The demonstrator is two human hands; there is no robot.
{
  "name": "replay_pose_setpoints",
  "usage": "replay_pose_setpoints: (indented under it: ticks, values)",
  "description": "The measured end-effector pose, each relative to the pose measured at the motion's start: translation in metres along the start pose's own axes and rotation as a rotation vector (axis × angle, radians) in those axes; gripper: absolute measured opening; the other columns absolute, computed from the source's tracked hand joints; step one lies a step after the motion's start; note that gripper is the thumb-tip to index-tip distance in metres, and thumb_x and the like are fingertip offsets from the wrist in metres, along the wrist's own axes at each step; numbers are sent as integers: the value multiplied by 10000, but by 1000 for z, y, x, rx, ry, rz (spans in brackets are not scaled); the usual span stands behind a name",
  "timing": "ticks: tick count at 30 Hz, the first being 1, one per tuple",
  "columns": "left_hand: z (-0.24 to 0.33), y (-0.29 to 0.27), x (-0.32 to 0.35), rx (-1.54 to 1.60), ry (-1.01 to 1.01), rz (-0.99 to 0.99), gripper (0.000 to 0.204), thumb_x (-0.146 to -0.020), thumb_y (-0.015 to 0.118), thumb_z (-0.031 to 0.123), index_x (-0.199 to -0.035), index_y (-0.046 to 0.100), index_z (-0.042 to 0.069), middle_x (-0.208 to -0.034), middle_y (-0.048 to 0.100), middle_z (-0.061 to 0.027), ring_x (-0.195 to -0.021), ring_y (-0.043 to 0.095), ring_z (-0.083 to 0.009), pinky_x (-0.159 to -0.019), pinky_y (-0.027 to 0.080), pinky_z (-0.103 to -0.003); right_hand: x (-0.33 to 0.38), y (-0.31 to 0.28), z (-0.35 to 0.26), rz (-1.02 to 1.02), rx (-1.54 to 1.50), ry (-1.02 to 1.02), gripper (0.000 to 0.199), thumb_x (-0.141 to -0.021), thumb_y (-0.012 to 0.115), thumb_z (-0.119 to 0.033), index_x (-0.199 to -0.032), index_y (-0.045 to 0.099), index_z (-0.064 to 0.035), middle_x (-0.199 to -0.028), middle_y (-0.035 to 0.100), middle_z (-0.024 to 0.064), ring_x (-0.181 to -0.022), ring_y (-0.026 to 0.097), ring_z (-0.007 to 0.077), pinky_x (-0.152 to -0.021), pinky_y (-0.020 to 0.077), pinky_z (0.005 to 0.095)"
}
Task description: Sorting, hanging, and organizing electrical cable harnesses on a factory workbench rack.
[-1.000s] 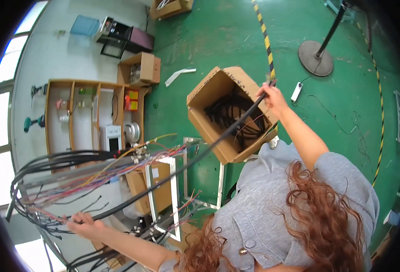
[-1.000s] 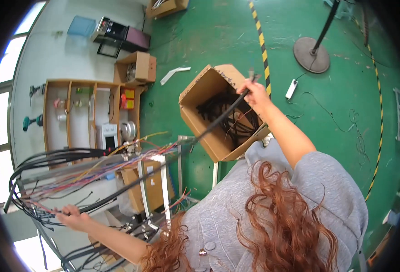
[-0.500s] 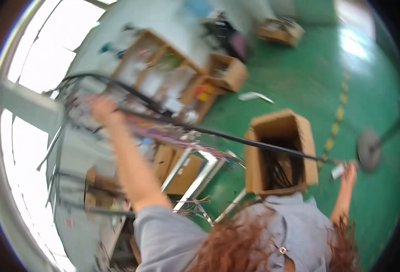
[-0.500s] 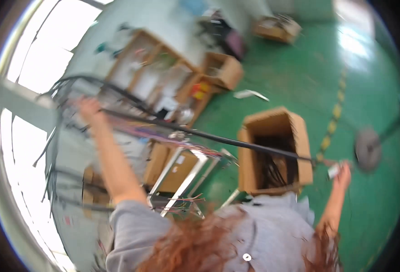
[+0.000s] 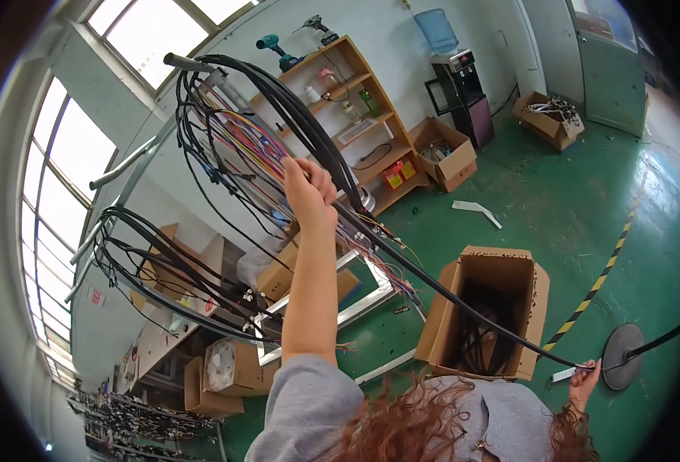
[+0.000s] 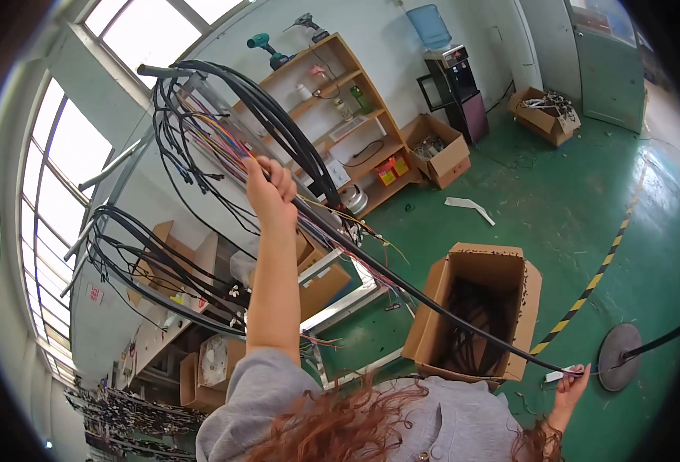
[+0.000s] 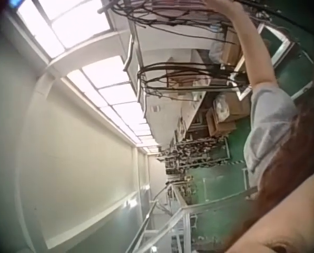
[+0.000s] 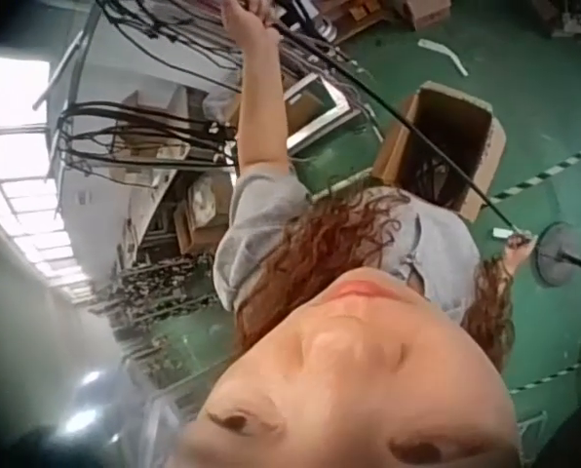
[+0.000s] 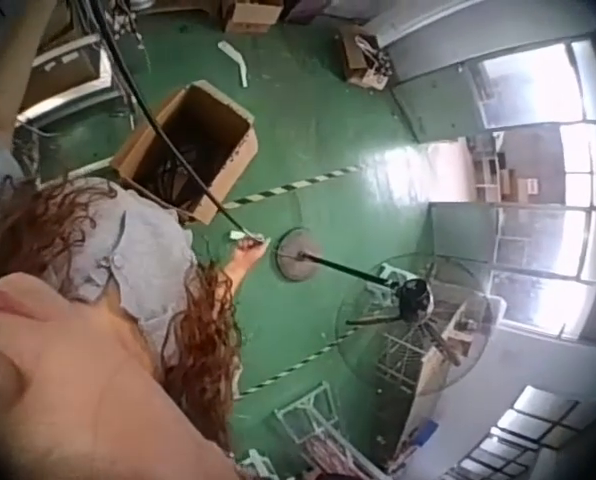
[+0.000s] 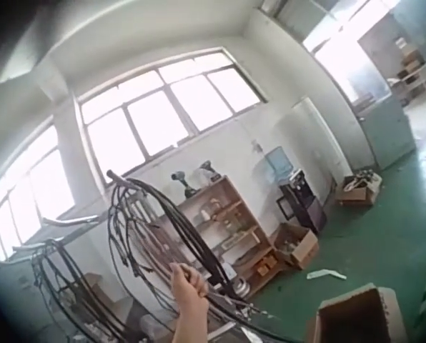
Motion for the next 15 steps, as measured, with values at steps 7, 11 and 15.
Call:
replay_pose_setpoints:
  ticks: [7,11,15]
  values:
    - [71,19,-90,-11,103,73,389,-881,453,464,-762,432,95,-509,279,43,-396,221,-65,-353,136,-223,-23,-88,22,616,308,-123,324,-827,516,-462,-652,399,-216,-447,272,-75,-334,222,47,-303,136,208]
    - [106,21,-148,34,130,204,429,-856,476,503,-752,412,91,-505,295,32,-389,238,-76,-358,160,-225,-39,-116,39,723,375,-66,338,-838,496,-444,-624,379,-211,-442,257,-76,-336,217,47,-297,138,214]
    - [133,5,-177,98,164,378,462,-892,370,506,-736,417,75,-534,342,21,-407,258,-89,-376,189,-228,-45,-104,55,661,358,-49,330,-847,485,-442,-646,382,-202,-442,250,-72,-336,217,49,-301,144,218]
Point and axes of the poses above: each hand's wrist, its own x-axis away from the middle knuckle, its own y-axis out of the palm, z = x × y, the point moved 2 cm from there along -x, towards the middle knuckle
